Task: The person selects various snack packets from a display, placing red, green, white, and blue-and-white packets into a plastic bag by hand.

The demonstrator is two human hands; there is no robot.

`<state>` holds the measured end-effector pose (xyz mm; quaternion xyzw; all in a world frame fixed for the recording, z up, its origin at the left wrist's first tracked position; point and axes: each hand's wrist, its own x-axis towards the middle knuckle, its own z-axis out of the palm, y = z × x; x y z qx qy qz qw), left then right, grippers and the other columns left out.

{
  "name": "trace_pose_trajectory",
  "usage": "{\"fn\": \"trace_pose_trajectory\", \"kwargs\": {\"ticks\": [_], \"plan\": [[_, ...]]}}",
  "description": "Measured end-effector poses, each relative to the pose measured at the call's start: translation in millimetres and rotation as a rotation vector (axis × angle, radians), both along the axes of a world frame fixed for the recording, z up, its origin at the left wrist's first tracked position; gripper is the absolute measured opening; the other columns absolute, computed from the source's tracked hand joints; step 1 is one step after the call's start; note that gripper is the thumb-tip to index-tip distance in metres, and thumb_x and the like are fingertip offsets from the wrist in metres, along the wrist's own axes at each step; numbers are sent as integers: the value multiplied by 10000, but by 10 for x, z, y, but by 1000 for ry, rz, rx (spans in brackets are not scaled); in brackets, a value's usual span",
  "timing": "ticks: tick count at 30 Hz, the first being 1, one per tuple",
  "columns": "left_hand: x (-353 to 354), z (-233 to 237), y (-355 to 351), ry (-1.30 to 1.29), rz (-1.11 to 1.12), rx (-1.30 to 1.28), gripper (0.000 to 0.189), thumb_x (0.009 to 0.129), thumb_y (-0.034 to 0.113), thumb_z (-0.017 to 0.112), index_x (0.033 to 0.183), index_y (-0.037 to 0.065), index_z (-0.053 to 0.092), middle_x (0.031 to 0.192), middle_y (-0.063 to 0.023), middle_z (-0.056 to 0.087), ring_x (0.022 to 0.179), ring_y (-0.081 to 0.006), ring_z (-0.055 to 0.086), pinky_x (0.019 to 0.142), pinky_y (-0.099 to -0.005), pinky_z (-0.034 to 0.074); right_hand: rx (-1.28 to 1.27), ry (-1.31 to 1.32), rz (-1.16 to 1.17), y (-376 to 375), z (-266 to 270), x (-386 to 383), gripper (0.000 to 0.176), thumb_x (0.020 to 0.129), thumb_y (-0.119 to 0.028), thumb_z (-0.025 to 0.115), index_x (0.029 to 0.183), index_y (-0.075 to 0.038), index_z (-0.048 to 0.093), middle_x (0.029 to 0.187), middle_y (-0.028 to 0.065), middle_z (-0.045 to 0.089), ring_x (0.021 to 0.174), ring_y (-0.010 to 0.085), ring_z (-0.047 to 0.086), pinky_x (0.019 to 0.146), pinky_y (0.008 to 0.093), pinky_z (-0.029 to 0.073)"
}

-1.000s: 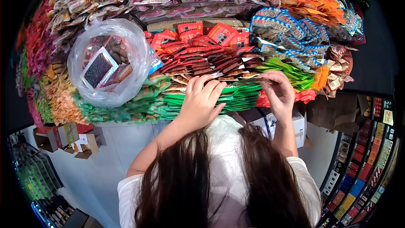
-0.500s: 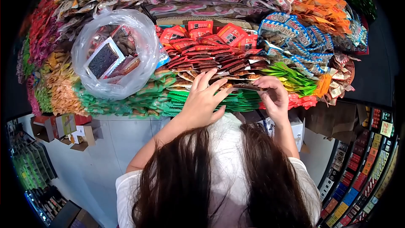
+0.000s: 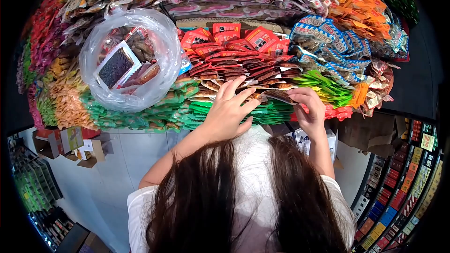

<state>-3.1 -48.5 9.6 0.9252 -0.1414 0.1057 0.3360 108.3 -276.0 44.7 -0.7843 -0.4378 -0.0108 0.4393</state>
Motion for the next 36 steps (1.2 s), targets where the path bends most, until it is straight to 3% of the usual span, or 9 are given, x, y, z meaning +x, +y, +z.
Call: {"fn": "trace_pose_trajectory", "kwargs": {"ticks": [6,9,12,18,20,23,31,34,36], "plan": [[8,-14,18,-7,-12,1,414,702,176,721,1098,72,655,1271,-169,573,1319,-428,383,1083,-574,300,-76,-83,54,36,55,2,360,695,167,643,998,-24,618,979,130,661,876,293,664,733,340,539],[9,-18,17,-12,-11,-21,426,701,177,725,1109,77,653,1270,-167,572,1316,-429,385,1082,-571,299,-12,-93,-67,61,-64,49,365,702,176,626,1009,-21,603,991,138,666,900,299,662,758,343,535],[27,19,24,-1,-12,22,426,703,190,746,1104,89,642,1290,-109,569,1332,-390,387,1086,-559,292,-14,-72,-97,77,-119,69,308,754,188,613,987,-12,578,992,154,669,924,272,669,794,321,524],[127,35,10,37,-121,51,471,720,259,733,1110,38,588,1237,-100,599,1392,-372,324,1124,-636,160,0,-60,-81,26,-175,78,295,772,187,613,988,-6,565,1007,146,645,952,260,657,819,317,518],[126,8,14,39,-122,46,487,722,259,733,1129,39,579,1246,-104,597,1410,-380,295,1131,-645,131,125,250,-104,-16,-192,50,259,807,169,580,996,-7,556,1052,138,614,1002,253,634,862,324,506],[129,-6,15,49,-122,49,516,726,258,733,1164,44,564,1271,-105,589,1436,-394,246,1140,-658,85,213,357,-9,-99,-196,87,235,830,149,536,1002,-9,551,1091,136,589,1033,252,612,904,347,492],[108,9,35,57,-137,73,519,727,242,729,1185,60,569,1323,-85,566,1453,-417,199,1146,-665,50,71,302,101,-82,79,96,219,806,102,558,996,-7,564,1046,152,609,1008,267,613,920,390,486],[110,22,41,71,-145,63,504,728,236,722,1176,54,583,1320,-90,570,1452,-425,193,1147,-666,56,112,216,61,-18,135,71,309,711,137,604,971,-30,596,989,119,658,935,271,645,827,356,506],[105,1,42,48,-134,51,490,731,236,713,1171,56,596,1311,-94,581,1450,-428,198,1147,-665,62,-98,15,77,3,182,63,360,676,152,613,987,-28,601,998,125,648,919,297,643,801,363,516]]}}
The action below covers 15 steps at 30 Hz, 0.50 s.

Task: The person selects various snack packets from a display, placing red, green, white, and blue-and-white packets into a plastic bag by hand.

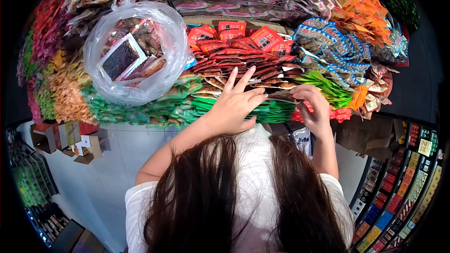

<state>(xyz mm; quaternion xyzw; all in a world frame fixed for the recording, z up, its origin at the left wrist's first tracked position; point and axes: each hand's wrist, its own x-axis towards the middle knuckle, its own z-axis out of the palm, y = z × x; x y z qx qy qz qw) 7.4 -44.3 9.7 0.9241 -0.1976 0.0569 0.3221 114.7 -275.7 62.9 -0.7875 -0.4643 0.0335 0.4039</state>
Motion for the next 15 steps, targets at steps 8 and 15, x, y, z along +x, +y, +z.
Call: {"fn": "trace_pose_trajectory", "kwargs": {"ticks": [8,15], "plan": [[23,-11,22,-12,23,-69,435,747,245,704,1135,58,640,1248,-116,623,1438,-431,224,1154,-647,91,-113,-171,53,7,106,-72,411,615,145,629,994,-16,620,996,120,641,888,313,635,752,373,523],[29,-10,29,-23,28,-95,401,749,250,714,1089,43,667,1213,-121,638,1418,-417,276,1159,-626,131,-332,-349,74,21,117,-20,362,649,58,642,996,-45,643,980,80,646,867,281,632,697,370,541]]}}
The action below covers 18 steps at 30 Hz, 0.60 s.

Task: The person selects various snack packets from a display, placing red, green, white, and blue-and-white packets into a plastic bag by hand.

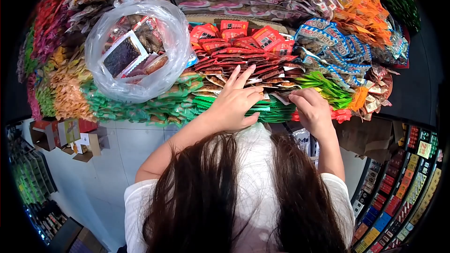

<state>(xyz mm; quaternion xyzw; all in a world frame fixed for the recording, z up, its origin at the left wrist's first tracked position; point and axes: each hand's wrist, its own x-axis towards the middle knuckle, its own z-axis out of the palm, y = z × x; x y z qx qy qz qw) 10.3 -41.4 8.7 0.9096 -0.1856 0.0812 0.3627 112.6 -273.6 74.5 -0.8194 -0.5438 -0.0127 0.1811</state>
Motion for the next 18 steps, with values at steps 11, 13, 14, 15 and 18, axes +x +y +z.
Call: {"fn": "trace_pose_trajectory", "kwargs": {"ticks": [11,13,14,15,18], "plan": [[-25,-27,-10,-31,23,13,386,757,258,715,1079,49,671,1220,-112,629,1396,-389,326,1159,-614,163,36,78,-65,89,-218,25,230,702,54,640,912,-41,655,895,87,653,842,277,649,712,372,546],[-26,-23,-6,-33,20,5,387,758,259,715,1081,49,671,1219,-112,630,1396,-390,326,1158,-614,165,141,102,-155,54,-201,72,196,745,74,653,910,-32,651,864,99,657,789,294,656,675,372,539],[-26,-20,-6,-37,21,3,387,758,256,715,1084,51,671,1219,-112,630,1395,-391,328,1158,-613,167,172,114,-215,42,-198,78,182,760,75,657,907,-31,650,855,103,657,770,299,656,661,372,536],[-29,-18,-7,-41,22,2,387,759,254,715,1087,52,671,1219,-113,630,1394,-392,329,1158,-613,168,171,115,-214,43,-197,66,182,760,75,657,907,-31,650,855,103,657,770,299,656,661,372,536],[-28,-25,-11,-36,22,10,389,757,248,718,1094,58,672,1221,-115,630,1391,-394,335,1156,-612,176,146,124,-241,68,-212,-6,198,764,101,675,923,-11,640,889,144,673,808,316,676,705,360,545]]}}
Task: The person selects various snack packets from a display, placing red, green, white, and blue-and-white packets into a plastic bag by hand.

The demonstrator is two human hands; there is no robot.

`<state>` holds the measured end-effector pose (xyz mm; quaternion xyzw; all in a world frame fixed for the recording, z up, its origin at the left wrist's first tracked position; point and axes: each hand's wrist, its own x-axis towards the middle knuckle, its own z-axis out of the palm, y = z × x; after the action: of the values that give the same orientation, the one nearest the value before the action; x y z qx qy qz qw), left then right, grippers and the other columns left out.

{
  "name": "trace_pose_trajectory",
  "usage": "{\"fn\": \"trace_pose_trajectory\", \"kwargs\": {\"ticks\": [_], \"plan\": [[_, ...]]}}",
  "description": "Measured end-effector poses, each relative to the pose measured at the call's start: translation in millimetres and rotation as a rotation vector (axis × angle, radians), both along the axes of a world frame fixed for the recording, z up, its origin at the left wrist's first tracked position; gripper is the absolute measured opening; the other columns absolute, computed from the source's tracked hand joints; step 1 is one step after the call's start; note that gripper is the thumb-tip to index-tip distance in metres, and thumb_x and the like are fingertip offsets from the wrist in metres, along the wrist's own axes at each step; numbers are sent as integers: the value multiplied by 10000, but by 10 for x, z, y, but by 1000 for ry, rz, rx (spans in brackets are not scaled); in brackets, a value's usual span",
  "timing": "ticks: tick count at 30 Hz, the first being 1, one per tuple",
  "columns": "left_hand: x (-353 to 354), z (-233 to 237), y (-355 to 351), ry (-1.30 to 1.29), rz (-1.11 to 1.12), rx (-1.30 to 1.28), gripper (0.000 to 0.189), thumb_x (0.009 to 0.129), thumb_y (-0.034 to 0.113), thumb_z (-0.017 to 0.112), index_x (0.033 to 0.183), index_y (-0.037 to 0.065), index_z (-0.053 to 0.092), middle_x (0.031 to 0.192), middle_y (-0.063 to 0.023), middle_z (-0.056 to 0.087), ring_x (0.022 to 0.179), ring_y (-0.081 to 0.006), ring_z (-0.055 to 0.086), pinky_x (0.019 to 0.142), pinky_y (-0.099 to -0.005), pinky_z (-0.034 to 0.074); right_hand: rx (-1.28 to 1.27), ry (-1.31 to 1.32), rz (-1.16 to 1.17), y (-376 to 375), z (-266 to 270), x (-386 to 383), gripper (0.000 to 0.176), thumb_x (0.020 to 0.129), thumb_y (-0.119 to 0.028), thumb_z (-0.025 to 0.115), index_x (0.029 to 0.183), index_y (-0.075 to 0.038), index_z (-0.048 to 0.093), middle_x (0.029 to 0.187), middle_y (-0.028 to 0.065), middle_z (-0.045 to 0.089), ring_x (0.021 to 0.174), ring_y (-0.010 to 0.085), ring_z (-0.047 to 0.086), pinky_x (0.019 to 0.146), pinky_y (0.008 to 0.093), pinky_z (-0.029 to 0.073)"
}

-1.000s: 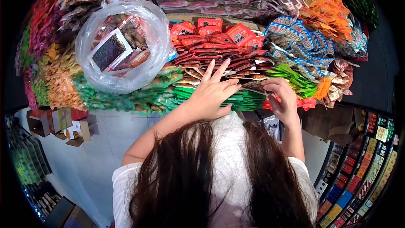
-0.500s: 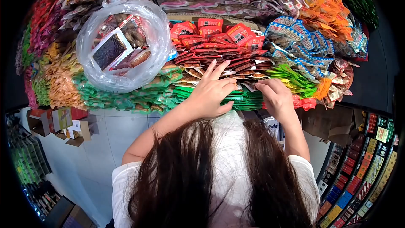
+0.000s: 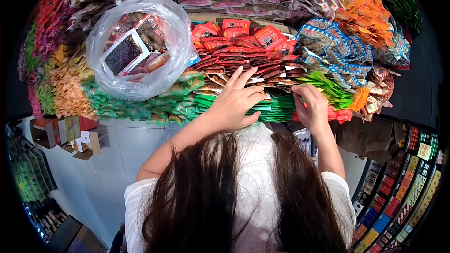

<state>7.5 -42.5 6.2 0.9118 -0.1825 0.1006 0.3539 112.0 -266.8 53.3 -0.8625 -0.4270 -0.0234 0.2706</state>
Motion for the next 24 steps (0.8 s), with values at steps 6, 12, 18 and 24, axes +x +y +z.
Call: {"fn": "trace_pose_trajectory", "kwargs": {"ticks": [6,12,18,24], "plan": [[-7,-8,-5,-2,6,3,395,752,241,723,1099,59,669,1232,-115,626,1388,-399,339,1152,-610,187,76,-143,-67,20,-138,-119,228,733,82,665,929,-34,646,889,110,673,775,286,668,667,365,552],[-9,14,-11,6,10,16,404,743,229,727,1107,64,669,1233,-109,625,1387,-397,340,1151,-613,187,-120,-94,174,84,-7,-94,242,729,43,681,961,-26,682,957,111,694,840,291,679,715,358,558],[-25,-13,-9,-15,20,4,399,746,219,727,1116,81,672,1217,-101,625,1384,-394,340,1151,-611,192,-201,-156,170,124,130,-22,223,740,5,684,956,-50,683,971,77,679,858,270,645,720,356,542],[-26,-2,-21,-15,23,12,396,747,205,727,1120,87,670,1219,-94,614,1377,-389,351,1153,-606,195,-290,-248,156,141,185,-13,170,694,-30,700,858,-76,697,886,32,625,862,231,602,679,344,524]]}}
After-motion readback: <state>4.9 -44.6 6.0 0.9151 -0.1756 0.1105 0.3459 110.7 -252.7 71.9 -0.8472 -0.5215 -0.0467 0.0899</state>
